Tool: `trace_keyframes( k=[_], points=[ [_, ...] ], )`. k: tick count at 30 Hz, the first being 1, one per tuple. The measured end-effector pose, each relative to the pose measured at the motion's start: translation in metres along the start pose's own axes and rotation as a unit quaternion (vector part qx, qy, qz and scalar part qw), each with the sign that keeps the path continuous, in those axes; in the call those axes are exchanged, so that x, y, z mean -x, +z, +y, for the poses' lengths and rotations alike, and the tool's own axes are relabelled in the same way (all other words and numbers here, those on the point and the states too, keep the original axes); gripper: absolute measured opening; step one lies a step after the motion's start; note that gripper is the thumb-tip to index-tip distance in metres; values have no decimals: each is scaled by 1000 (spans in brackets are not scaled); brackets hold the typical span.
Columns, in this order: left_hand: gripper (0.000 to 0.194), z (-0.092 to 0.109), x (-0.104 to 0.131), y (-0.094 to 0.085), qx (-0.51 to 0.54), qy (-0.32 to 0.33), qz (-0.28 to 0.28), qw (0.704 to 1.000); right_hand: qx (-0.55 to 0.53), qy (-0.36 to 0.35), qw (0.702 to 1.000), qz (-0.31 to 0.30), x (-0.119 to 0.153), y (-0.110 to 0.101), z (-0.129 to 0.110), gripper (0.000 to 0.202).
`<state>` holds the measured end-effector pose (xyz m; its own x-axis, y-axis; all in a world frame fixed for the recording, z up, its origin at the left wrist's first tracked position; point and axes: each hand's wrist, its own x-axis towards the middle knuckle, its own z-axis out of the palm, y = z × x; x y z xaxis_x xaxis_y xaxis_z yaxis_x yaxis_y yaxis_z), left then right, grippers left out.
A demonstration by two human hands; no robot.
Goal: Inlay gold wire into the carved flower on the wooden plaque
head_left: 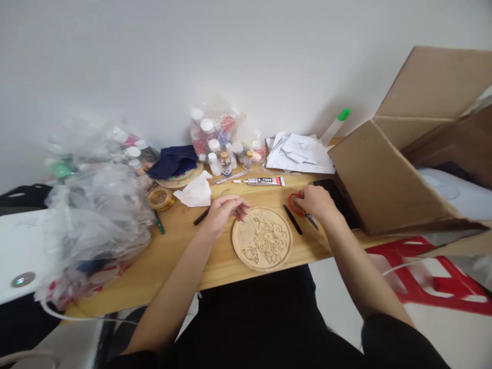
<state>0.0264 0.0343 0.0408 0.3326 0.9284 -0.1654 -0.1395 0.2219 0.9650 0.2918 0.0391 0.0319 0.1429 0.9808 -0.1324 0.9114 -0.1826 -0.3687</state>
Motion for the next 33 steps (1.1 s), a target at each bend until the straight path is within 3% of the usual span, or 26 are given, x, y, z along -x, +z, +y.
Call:
trace_keyframes(
  k=[4, 7, 8, 9, 11, 16, 22, 33],
  points=[
    [21, 20, 23, 12, -16, 48, -66, 997, 14, 52, 998, 22, 22, -15, -18, 21],
    [20, 34, 42, 21, -28, 67, -109, 991, -19, 24, 999, 42, 48, -31, -37, 15],
    [22, 37, 47, 24, -41, 81, -134, 987, -56, -8, 997, 45, 58, -37, -43, 16],
    [23, 40, 51, 26, -56, 93, -151, 983, -167, -71, 982, 56, 69, -42, -50, 18],
    [25, 44, 58, 31, -102, 126, -167, 973, -322, -189, 926, 53, 90, -50, -62, 20],
    [32, 51, 70, 42, -256, 244, -149, 923, -354, -322, 875, 70, 122, -55, -77, 12],
    [32, 58, 82, 46, -330, 271, -157, 890, -359, -352, 857, 110, 132, -48, -74, 20],
    [31, 56, 108, 54, -331, 312, -164, 875, -400, -364, 833, 112, 156, -50, -69, 22]
  ],
)
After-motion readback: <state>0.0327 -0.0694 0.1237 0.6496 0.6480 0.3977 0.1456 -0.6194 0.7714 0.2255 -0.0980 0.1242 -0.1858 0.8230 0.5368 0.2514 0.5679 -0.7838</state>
